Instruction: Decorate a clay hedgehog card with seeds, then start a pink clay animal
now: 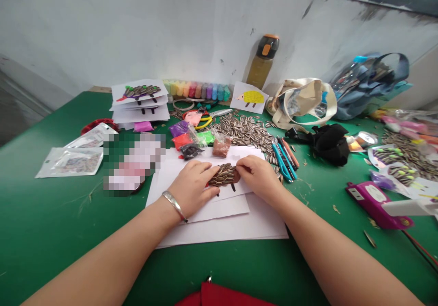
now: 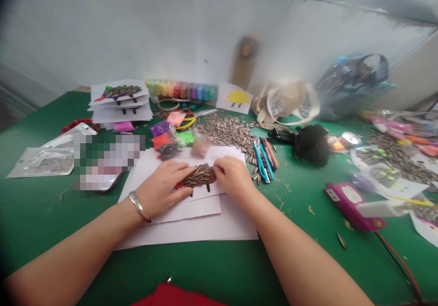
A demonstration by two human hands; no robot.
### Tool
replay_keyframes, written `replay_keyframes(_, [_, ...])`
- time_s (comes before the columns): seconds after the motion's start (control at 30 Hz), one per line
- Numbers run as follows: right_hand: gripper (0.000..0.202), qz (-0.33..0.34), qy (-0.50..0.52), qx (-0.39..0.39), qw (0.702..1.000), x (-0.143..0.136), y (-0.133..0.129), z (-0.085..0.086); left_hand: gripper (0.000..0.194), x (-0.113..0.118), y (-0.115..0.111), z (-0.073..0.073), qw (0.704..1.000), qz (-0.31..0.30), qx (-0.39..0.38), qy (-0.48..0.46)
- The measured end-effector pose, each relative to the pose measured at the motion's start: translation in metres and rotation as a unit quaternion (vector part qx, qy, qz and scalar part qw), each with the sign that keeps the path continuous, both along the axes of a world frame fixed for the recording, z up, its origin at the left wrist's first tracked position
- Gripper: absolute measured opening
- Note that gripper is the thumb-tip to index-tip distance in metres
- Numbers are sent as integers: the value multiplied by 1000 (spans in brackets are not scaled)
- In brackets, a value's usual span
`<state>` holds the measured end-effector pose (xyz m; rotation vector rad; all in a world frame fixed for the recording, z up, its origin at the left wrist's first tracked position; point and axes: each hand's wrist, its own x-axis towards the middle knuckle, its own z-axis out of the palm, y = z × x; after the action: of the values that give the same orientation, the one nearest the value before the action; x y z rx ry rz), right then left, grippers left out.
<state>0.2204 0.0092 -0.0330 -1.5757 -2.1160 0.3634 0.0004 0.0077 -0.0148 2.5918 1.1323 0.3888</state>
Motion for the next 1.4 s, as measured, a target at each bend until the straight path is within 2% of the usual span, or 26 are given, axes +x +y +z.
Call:
replay_keyframes(0.37, [18, 2, 7, -7, 1000, 1, 0, 2, 44, 0, 0, 1, 1000, -2, -1, 4])
replay_keyframes(0.57, [20, -18, 12, -20, 1000, 13, 1, 10, 45, -2, 1, 0, 1000, -4, 0, -5])
replay_keyframes(0.7, [20, -63, 14, -9, 998, 35, 0, 24, 47, -2, 1, 0, 1000, -4, -5, -2])
replay_keyframes(0.9, [20, -151, -51, -18, 987, 70, -1, 39, 48, -3, 0, 0, 1000, -3, -6, -2])
replay_keyframes(1.2, [22, -143, -130, -54, 980, 76, 2, 35, 48, -2, 0, 2, 1000, -3, -14, 4])
replay_keyframes(1.4, [26, -149, -160, -21, 976, 76, 5, 27, 47, -3, -1, 2, 1000, -6, -11, -7])
